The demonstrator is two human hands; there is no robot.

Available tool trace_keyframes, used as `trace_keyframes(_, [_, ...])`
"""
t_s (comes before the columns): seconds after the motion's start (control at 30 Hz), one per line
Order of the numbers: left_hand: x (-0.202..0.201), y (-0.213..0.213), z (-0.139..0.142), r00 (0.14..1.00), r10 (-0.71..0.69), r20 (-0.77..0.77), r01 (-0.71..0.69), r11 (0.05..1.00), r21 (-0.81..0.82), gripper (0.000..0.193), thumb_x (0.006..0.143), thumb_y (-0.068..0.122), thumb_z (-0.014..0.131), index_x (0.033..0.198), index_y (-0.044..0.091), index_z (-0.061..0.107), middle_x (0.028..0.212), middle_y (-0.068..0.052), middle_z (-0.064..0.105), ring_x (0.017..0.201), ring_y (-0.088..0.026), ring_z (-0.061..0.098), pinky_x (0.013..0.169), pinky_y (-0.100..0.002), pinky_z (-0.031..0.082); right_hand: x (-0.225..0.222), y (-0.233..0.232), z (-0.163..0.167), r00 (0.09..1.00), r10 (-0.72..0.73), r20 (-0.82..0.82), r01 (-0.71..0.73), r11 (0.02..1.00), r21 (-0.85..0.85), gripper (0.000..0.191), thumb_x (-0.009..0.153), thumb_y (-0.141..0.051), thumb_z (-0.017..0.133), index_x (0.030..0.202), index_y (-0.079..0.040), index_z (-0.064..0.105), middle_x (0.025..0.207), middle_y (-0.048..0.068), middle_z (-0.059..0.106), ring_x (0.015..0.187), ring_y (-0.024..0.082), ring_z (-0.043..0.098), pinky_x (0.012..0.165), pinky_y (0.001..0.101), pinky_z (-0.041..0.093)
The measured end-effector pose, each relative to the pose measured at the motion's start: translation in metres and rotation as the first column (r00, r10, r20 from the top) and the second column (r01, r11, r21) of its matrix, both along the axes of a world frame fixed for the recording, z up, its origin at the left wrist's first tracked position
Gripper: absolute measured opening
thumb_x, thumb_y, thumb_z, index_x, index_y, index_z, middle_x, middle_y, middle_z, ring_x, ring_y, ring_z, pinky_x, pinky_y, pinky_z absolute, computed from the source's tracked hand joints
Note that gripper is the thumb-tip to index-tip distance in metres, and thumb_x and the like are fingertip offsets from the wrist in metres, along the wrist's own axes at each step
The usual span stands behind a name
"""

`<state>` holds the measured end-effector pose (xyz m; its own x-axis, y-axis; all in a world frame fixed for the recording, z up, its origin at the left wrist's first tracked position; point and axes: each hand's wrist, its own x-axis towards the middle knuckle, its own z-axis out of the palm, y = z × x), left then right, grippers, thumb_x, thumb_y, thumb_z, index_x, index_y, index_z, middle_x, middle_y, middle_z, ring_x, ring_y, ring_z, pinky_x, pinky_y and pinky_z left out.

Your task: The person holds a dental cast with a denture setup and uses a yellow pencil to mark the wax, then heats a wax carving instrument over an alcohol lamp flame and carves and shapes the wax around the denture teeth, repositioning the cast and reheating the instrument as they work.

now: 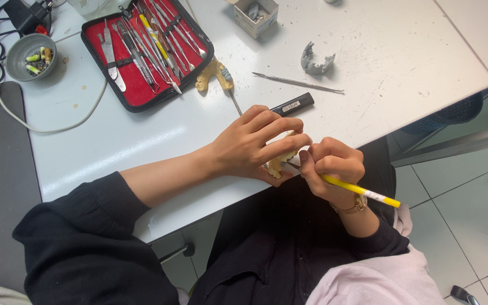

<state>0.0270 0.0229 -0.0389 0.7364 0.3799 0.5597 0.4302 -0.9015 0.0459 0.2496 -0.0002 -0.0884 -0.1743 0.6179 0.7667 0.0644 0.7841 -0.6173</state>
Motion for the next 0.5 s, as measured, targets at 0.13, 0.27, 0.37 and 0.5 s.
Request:
trace_keyframes(0.13, [-0.0002, -0.0023, 0.0035, 1.0, -0.003, 0.005, 0.003, 1.0, -0.008, 0.066, 0.079, 0.044, 0.085, 0.134, 0.021, 0.057, 0.129, -0.002, 0.058, 0.111, -0.021, 0.061, 0.101, -0.04, 0.046, -0.0026, -0.002, 0.0015, 1.0, 0.012, -0.014, -0.012, 0.999, 0.04, 0.039, 0.086, 0.016, 0.072, 0.064, -0.004, 0.047, 0.069, 0.003, 0.052, 0.056, 0.008, 0.049, 0.051, 0.0257, 0.037])
trace_keyframes(0.27, [0.0011, -0.0039, 0.0046, 1.0, -0.004, 0.016, 0.004, 1.0, -0.018, 0.067, 0.08, 0.046, 0.086, 0.135, 0.02, 0.057, 0.129, -0.002, 0.057, 0.112, -0.021, 0.061, 0.102, -0.04, 0.046, -0.0004, -0.0049, 0.0053, 1.0, 0.017, -0.004, -0.017, 1.0, -0.021, 0.04, 0.087, 0.015, 0.071, 0.064, -0.005, 0.046, 0.069, 0.002, 0.054, 0.056, 0.007, 0.051, 0.051, 0.0243, 0.039])
trace_keyframes(0.37, [-0.0009, -0.0044, 0.0044, 1.0, 0.015, -0.001, -0.015, 1.0, -0.013, 0.069, 0.079, 0.049, 0.085, 0.135, 0.021, 0.058, 0.129, -0.001, 0.057, 0.11, -0.02, 0.061, 0.1, -0.039, 0.045, -0.0011, -0.0038, 0.0072, 0.999, 0.03, -0.034, -0.033, 0.996, -0.088, 0.04, 0.089, 0.016, 0.069, 0.063, -0.006, 0.046, 0.071, 0.003, 0.057, 0.055, 0.006, 0.057, 0.049, 0.0219, 0.043])
trace_keyframes(0.5, [-0.0017, -0.0043, 0.0022, 1.0, 0.024, -0.02, -0.024, 1.0, 0.01, 0.071, 0.081, 0.053, 0.085, 0.139, 0.022, 0.057, 0.128, 0.0, 0.057, 0.109, -0.019, 0.061, 0.099, -0.038, 0.045, -0.0036, -0.0036, 0.0069, 1.0, 0.022, -0.005, -0.023, 0.998, -0.055, 0.042, 0.087, 0.015, 0.071, 0.062, -0.004, 0.043, 0.068, 0.003, 0.051, 0.054, 0.008, 0.051, 0.047, 0.023, 0.038])
